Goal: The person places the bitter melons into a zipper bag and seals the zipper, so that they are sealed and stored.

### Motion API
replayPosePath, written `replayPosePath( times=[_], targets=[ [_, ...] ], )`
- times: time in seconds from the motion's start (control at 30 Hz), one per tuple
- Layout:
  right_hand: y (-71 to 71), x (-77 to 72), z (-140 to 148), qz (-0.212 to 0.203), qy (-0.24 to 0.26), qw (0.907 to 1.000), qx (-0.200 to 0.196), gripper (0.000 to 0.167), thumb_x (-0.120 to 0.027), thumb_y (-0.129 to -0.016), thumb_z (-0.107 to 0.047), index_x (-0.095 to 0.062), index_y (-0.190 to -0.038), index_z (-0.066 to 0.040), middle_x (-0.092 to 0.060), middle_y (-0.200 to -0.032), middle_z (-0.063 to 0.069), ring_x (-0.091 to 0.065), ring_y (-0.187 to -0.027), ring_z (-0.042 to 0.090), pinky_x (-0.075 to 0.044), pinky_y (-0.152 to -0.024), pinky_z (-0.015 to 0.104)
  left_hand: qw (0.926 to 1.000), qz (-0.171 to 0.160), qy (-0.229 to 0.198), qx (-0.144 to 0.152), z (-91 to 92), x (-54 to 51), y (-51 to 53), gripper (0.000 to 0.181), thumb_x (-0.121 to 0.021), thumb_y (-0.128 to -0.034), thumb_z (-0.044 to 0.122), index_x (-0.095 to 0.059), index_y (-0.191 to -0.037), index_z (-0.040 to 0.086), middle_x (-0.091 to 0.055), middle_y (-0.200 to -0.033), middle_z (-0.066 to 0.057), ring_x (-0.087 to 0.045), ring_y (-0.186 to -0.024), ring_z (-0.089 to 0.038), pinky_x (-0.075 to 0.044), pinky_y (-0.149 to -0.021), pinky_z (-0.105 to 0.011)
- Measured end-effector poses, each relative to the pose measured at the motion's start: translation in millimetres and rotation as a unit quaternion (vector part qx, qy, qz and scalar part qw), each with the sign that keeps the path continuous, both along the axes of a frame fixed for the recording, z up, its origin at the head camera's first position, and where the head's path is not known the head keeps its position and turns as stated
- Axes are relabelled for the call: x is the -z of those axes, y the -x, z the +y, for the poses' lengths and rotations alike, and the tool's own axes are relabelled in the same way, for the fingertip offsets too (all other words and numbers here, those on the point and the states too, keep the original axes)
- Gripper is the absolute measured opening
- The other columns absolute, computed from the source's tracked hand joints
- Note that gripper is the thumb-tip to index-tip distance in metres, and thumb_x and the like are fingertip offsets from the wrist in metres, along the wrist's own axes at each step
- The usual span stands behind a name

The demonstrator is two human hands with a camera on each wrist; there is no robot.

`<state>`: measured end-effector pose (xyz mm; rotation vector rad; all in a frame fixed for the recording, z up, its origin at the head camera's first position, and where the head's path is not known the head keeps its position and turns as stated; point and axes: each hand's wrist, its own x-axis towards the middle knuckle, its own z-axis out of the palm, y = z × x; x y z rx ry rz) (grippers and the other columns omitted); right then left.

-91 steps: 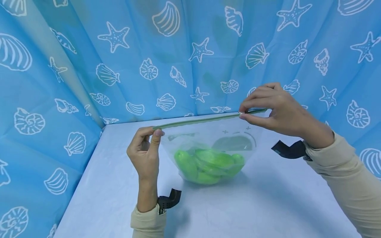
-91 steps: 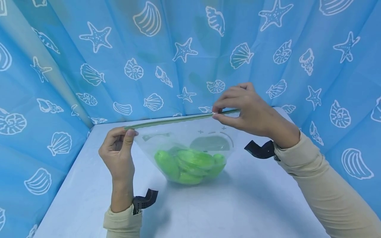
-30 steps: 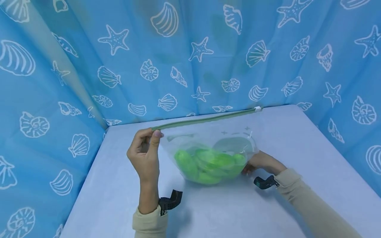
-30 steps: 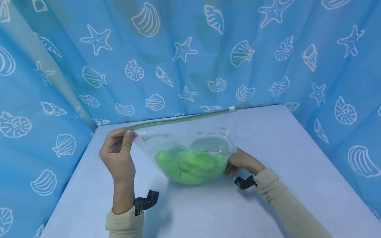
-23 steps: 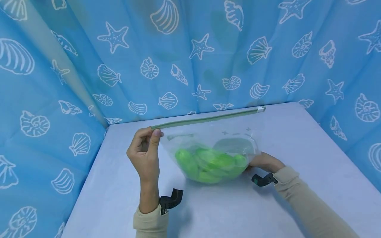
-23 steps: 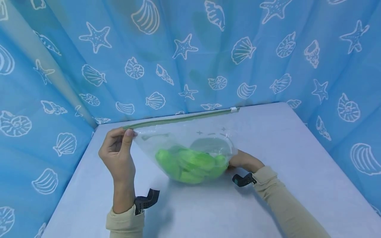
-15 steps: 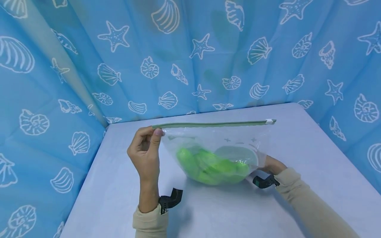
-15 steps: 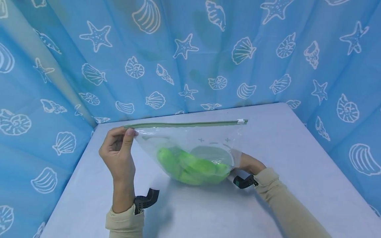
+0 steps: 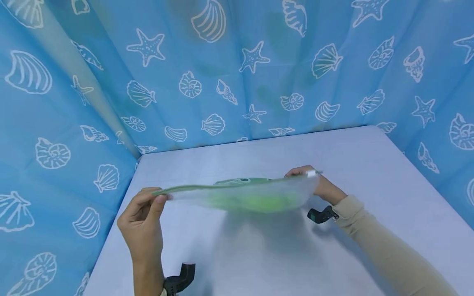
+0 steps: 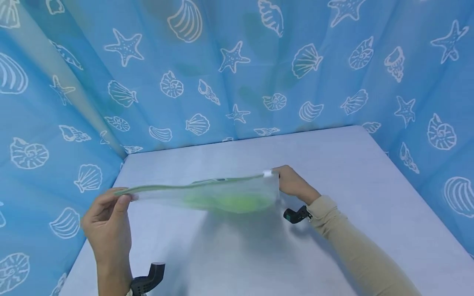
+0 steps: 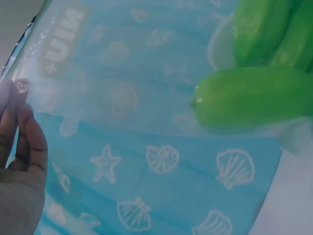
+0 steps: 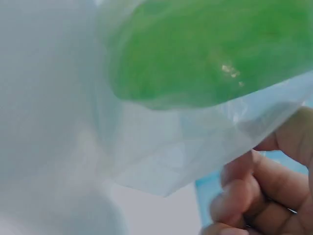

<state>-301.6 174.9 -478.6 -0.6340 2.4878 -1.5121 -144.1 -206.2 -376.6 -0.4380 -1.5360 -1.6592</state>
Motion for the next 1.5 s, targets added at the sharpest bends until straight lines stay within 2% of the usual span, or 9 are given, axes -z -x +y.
replayPosePath(
  times=[0.1,0.27,0.5,0.67,0.9,1.07,1.17,1.33,1.5],
  targets=[
    [16.0,-13.4,-10.3,0.04,-0.04,0.9984,0.0,0.02,-0.063,-0.099,-0.021,-0.074,-0.103,-0.005,-0.07,-0.093,0.006,-0.062,-0.085,0.025,-0.051,-0.075,0.04,0.9999,-0.007,0.0,-0.009,-7.2,13.9,-12.8,0.011,-0.063,-0.0852,-0.022,-0.065,-0.096,-0.022,-0.068,-0.092,-0.016,-0.062,-0.088,-0.023,-0.052,-0.078,-0.023],
    [32.3,-21.5,-18.0,0.105,-0.088,0.989,0.054,0.015,-0.064,-0.098,-0.02,-0.074,-0.098,-0.009,-0.067,-0.085,0.001,-0.059,-0.079,0.021,-0.048,-0.071,0.038,0.9988,-0.035,0.032,-0.008,-10.3,50.6,-25.6,0.016,-0.065,-0.0808,-0.025,-0.069,-0.094,-0.017,-0.071,-0.089,-0.015,-0.06,-0.091,-0.023,-0.05,-0.085,-0.027],
    [43.2,-19.5,-17.2,0.144,-0.081,0.9824,0.088,0.015,-0.063,-0.097,-0.015,-0.074,-0.097,-0.005,-0.066,-0.083,0.004,-0.059,-0.077,0.021,-0.048,-0.069,0.038,0.9835,-0.084,0.159,0.02,-19.7,88.4,-36.3,0.032,-0.069,-0.0737,-0.027,-0.075,-0.096,-0.005,-0.072,-0.092,-0.015,-0.06,-0.096,-0.02,-0.05,-0.089,-0.024],
    [46.1,-18.0,-20.4,0.185,-0.066,0.9764,0.09,0.014,-0.062,-0.097,-0.014,-0.073,-0.095,-0.005,-0.065,-0.083,0.003,-0.057,-0.075,0.019,-0.047,-0.068,0.038,0.9602,-0.105,0.259,0.001,-26.3,99.6,-52.3,0.042,-0.076,-0.0673,-0.024,-0.078,-0.099,0.004,-0.074,-0.095,-0.008,-0.061,-0.095,-0.015,-0.05,-0.084,-0.019],
    [57.3,-8.5,-36.4,0.271,-0.039,0.9578,0.088,0.01,-0.063,-0.097,-0.011,-0.07,-0.09,-0.009,-0.06,-0.082,0.001,-0.053,-0.073,0.016,-0.046,-0.068,0.035,0.9474,-0.036,0.318,-0.015,-21.4,86.6,-66.8,0.026,-0.079,-0.0752,-0.007,-0.078,-0.099,0.003,-0.074,-0.097,-0.013,-0.059,-0.092,-0.02,-0.048,-0.083,-0.018],
    [65.9,-4.6,-37.1,0.26,-0.067,0.9596,0.085,0.012,-0.062,-0.097,-0.013,-0.071,-0.094,-0.006,-0.061,-0.085,0.002,-0.055,-0.077,0.017,-0.047,-0.07,0.036,0.9319,-0.054,0.356,-0.045,-27.2,117.0,-60.3,0.032,-0.083,-0.0715,-0.005,-0.08,-0.101,0.008,-0.075,-0.101,-0.006,-0.059,-0.092,-0.019,-0.046,-0.081,-0.014],
    [71.0,-3.3,-33.2,0.254,-0.097,0.9584,0.086,0.013,-0.061,-0.098,-0.012,-0.071,-0.094,-0.005,-0.062,-0.087,0.003,-0.057,-0.078,0.018,-0.047,-0.07,0.037,0.9124,-0.091,0.395,-0.054,-24.6,125.7,-54.1,0.04,-0.084,-0.0677,-0.008,-0.08,-0.102,0.012,-0.075,-0.105,0.0,-0.058,-0.094,-0.015,-0.044,-0.083,-0.013],
    [72.4,-1.8,-26.5,0.22,-0.117,0.9645,0.088,0.015,-0.061,-0.098,-0.014,-0.072,-0.097,-0.005,-0.063,-0.089,0.004,-0.058,-0.08,0.019,-0.048,-0.073,0.038,0.8592,-0.135,0.49,-0.058,-18.4,127.6,-44.2,0.034,-0.088,-0.0698,0.005,-0.081,-0.097,0.023,-0.072,-0.103,0.017,-0.057,-0.094,-0.004,-0.047,-0.081,-0.016],
    [61.0,-3.0,-13.8,0.168,-0.109,0.9765,0.079,0.021,-0.06,-0.101,-0.02,-0.072,-0.107,-0.004,-0.065,-0.095,0.006,-0.058,-0.085,0.022,-0.048,-0.076,0.041,0.837,-0.182,0.516,-0.023,-18.5,129.3,-42.8,0.035,-0.089,-0.0681,0.004,-0.079,-0.096,0.022,-0.071,-0.102,0.017,-0.06,-0.095,-0.005,-0.054,-0.082,-0.025]
  ],
)
